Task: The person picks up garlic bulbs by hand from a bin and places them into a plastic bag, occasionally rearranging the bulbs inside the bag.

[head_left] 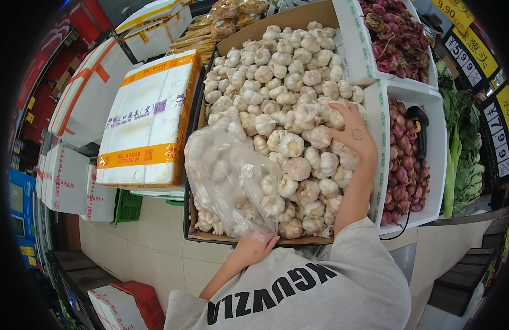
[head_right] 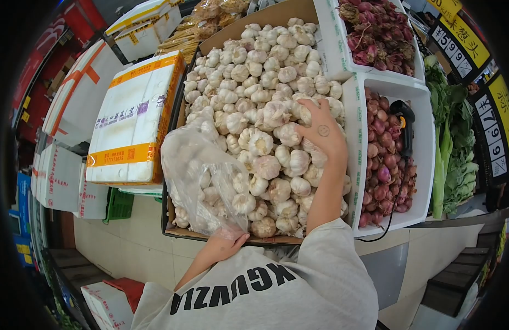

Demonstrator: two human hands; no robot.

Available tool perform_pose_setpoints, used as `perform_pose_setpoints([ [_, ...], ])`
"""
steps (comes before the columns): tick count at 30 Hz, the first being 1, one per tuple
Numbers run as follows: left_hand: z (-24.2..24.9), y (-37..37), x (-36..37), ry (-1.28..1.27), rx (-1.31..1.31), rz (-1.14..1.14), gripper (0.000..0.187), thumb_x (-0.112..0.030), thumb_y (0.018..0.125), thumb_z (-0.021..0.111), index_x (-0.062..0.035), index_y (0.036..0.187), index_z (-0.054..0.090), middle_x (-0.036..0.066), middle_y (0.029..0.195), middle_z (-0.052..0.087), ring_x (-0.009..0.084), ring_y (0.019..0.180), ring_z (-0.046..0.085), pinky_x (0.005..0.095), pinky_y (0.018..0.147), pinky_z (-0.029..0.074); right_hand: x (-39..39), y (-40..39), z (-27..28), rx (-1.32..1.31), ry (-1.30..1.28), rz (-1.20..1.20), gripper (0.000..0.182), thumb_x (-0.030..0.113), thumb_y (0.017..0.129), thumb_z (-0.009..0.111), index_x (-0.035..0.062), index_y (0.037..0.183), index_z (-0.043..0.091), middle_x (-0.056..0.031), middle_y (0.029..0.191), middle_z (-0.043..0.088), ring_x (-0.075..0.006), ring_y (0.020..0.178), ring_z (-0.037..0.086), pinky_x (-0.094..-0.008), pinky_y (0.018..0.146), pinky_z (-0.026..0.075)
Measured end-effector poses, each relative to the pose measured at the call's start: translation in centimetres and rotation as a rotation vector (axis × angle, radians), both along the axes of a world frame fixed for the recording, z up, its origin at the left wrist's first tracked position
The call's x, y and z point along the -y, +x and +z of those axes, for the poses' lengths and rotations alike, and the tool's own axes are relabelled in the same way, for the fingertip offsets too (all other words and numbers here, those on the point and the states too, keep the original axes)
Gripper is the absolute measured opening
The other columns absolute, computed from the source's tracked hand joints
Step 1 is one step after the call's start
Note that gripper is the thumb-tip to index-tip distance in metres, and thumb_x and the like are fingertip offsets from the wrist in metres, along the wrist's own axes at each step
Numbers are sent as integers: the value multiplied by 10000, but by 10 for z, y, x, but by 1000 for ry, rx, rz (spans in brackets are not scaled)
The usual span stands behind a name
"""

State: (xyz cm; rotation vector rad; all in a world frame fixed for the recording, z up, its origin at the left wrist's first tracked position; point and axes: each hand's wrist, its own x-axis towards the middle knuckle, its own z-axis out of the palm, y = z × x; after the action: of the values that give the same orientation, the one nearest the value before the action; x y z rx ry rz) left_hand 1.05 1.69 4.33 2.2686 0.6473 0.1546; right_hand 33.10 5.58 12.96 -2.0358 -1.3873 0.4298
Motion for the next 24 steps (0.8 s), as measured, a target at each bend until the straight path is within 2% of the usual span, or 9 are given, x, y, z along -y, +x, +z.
perform_pose_setpoints([
  [8, -13, -4, -1, 35, 35, -16, 214, -180, 812, 497, -6, 719, 581, 149, 695, 552, 331, 680, 530, 397, 611, 427, 3, 0, -1, 7, 54, -46, 527, 197, 686, 644, 109, 1165, 444, -190, 1234, 311, -345, 1025, 457, -368, 857, 390],
  [11, -13, -7, -2, 24, 13, -14, 207, -167, 808, 502, 0, 710, 573, 151, 690, 545, 332, 683, 524, 400, 616, 422, 5, -18, 7, 112, 145, -28, 502, 186, 698, 632, 76, 1154, 453, -188, 1254, 312, -325, 1042, 455, -361, 875, 375],
  [13, -11, -4, -3, 1, -22, -24, 202, -160, 805, 504, 4, 706, 569, 153, 689, 542, 333, 685, 521, 402, 619, 420, 14, -28, 31, 186, 297, 174, 436, 175, 722, 613, 39, 1116, 484, -171, 1209, 391, -309, 1035, 467, -357, 899, 354],
  [14, -9, -3, -3, -5, 24, -34, 201, -158, 805, 503, 4, 706, 568, 152, 691, 542, 332, 687, 519, 402, 617, 419, 16, -39, 42, 178, 290, 343, 364, 159, 749, 589, 8, 1071, 511, -149, 1117, 491, -303, 1019, 484, -353, 913, 337],
  [16, -11, -2, -3, -14, 68, -35, 200, -155, 805, 501, 5, 705, 566, 152, 693, 542, 331, 690, 517, 402, 616, 418, 20, -59, 52, -144, 169, 783, 313, 132, 764, 564, 1, 1046, 530, -135, 1065, 536, -290, 1017, 495, -344, 894, 354],
  [18, -19, -2, -2, 0, 91, -41, 269, -208, 822, 468, -7, 667, 558, 154, 671, 551, 329, 664, 535, 406, 600, 421, 4, -85, 41, -331, 48, 1153, 243, 119, 784, 524, 5, 997, 549, -144, 984, 557, -285, 946, 526, -340, 799, 413],
  [20, -18, -3, -3, 21, 113, -46, 268, -210, 822, 469, -8, 668, 558, 153, 670, 552, 328, 659, 535, 404, 593, 422, -9, -128, 29, -138, -81, 1123, 287, 111, 766, 520, -44, 1007, 538, -171, 1007, 556, -301, 933, 532, -329, 763, 435],
  [22, -18, -3, -5, 48, 136, -49, 268, -211, 821, 471, -9, 670, 559, 152, 669, 552, 326, 654, 536, 403, 586, 423, -21, -162, -2, 267, -201, 1077, 329, 94, 729, 510, -39, 1030, 518, -199, 949, 547, -321, 865, 541, -328, 707, 454],
  [24, -20, -6, -4, 117, 121, -79, 264, -215, 823, 469, -11, 681, 560, 155, 668, 550, 333, 652, 535, 405, 591, 422, -31, -188, -52, 169, 57, 928, 363, 97, 690, 514, -29, 1031, 507, -190, 942, 531, -308, 839, 551, -346, 687, 459],
])
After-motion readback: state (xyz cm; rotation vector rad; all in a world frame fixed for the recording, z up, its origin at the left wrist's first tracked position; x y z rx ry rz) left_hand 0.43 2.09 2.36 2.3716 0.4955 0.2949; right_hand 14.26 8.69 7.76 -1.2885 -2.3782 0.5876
